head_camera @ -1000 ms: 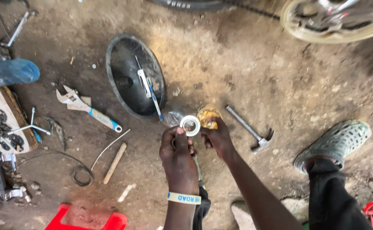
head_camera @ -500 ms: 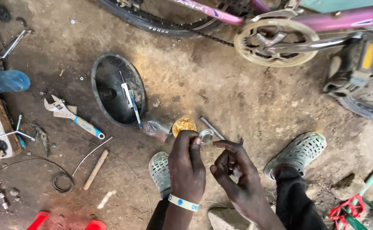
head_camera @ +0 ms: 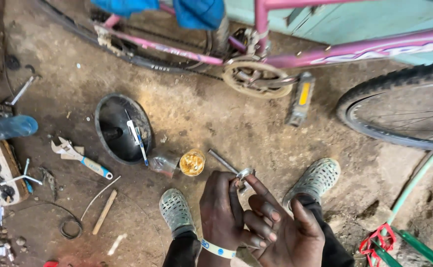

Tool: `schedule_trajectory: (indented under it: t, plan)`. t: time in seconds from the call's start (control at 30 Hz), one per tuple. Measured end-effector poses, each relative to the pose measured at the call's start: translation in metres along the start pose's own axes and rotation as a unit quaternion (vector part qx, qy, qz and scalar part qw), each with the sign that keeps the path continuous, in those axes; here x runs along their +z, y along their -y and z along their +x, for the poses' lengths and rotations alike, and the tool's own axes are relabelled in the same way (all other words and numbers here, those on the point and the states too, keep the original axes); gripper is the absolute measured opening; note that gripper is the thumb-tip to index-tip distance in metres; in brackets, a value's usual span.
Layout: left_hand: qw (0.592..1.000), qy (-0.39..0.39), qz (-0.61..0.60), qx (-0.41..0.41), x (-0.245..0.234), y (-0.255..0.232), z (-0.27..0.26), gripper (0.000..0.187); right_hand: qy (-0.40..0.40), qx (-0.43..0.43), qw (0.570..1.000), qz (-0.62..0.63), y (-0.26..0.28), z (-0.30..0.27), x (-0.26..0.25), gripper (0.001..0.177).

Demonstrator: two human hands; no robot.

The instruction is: The person assembles the front part of a pink bicycle. They attach the handlebars to the stem, insert a headset cup into the head tube, and tighten the components by hand. The person also picks up a small metal part from a container on the floor.

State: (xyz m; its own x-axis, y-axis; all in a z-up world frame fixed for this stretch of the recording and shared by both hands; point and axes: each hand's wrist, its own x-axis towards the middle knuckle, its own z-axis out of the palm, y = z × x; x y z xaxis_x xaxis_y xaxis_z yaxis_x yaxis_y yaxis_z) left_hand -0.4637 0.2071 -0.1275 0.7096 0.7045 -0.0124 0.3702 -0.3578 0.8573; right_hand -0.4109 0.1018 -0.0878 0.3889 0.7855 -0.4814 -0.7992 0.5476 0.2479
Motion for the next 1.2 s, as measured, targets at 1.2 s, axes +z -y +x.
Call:
schedule_trajectory:
  t: [1.2]
  plan:
    - [0.897,0.354,0.146,-0.220,0.218,-0.324,0.061,0.016,-0.071,-0.229,0.271,-0.932,0.361,-0.191,0.157,0.048]
